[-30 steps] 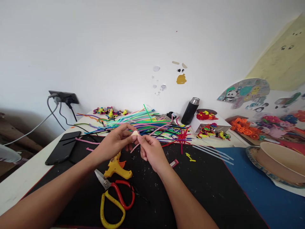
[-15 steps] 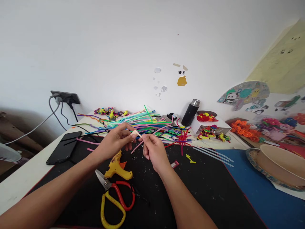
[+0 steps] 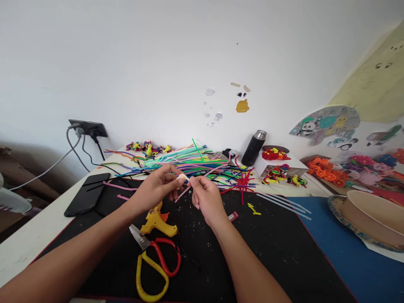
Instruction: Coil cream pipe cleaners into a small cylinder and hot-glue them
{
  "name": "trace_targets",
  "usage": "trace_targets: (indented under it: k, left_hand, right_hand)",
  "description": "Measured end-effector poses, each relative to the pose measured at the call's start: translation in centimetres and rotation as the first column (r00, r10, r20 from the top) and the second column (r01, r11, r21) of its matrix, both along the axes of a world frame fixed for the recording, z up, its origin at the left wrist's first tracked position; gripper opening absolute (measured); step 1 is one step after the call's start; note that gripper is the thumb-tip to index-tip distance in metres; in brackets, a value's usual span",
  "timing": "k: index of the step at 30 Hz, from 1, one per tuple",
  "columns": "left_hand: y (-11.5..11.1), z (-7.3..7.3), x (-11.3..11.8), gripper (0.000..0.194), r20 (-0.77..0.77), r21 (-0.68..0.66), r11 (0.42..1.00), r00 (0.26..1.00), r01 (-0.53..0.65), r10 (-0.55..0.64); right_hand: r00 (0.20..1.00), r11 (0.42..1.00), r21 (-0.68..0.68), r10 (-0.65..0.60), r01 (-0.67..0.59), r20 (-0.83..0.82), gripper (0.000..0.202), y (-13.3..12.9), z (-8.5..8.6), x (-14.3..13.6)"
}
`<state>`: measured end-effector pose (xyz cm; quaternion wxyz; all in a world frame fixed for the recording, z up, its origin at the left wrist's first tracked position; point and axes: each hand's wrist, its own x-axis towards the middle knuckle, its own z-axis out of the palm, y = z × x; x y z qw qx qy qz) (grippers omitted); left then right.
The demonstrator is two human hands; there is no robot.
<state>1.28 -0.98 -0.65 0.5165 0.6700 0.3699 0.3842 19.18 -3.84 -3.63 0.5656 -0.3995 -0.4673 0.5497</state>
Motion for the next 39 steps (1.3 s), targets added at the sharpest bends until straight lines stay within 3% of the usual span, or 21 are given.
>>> trace_targets:
  k: [14,17,20,23,25,27,29,31,34,39]
  left_hand:
    - [0.8,-0.7,-0.4,0.035,-0.018,0.058,0.997,0.998,-0.059,0.060]
    - [2.1,-0.4,-1.2,0.039,0.112,-0.018,0.987,0.981,-0.157,0.158]
    - [3.5,-0.1,-2.5,0.042,0.374,-0.146,0.944,0.867,-0.295,0.329]
    - [4.4,0.0,-3.2,0.037,0.469,-0.192,0.932,0.805,-0.309,0.364]
    - [4.4,0.1,-3.2,0.034,0.484,-0.207,0.933,0.798,-0.294,0.359]
    - [4.2,0.2,-2.9,0.033,0.496,-0.217,0.937,0.796,-0.274,0.348]
    - [3.9,0.4,-2.7,0.034,0.508,-0.226,0.940,0.793,-0.255,0.337]
    - [3.8,0.6,-2.6,0.036,0.520,-0.240,0.940,0.785,-0.243,0.336]
    - [3.9,0.7,-2.8,0.036,0.538,-0.254,0.939,0.774,-0.230,0.335]
    - [4.0,0.7,-3.2,0.036,0.565,-0.266,0.944,0.762,-0.196,0.317]
  right_hand:
    - [0.999,0.999,-0.020,0.045,-0.045,0.009,0.041,-0.1,-0.3,-0.1]
    - [0.999,0.999,-0.013,0.041,-0.040,0.019,0.042,0.0,-0.3,0.1]
    - [0.997,0.999,0.003,0.047,-0.047,0.067,0.044,0.0,-0.2,0.3]
    - [0.961,0.995,0.048,0.070,-0.086,0.268,0.041,-0.4,-0.3,0.1]
    - [0.867,0.986,0.109,0.053,-0.123,0.496,0.036,-0.9,-0.2,-0.2]
    - [0.691,0.970,0.156,0.018,-0.188,0.722,0.033,-1.5,-0.1,-0.6]
    - [0.504,0.942,0.160,0.011,-0.294,0.863,0.044,-2.1,0.0,-1.0]
    - [0.381,0.917,0.151,0.002,-0.369,0.925,0.057,-2.5,0.0,-1.3]
    - [0.286,0.896,0.099,0.033,-0.433,0.958,0.064,-2.9,-0.4,-1.9]
    - [0.177,0.871,0.023,0.074,-0.491,0.981,0.048,-3.4,-1.1,-2.8]
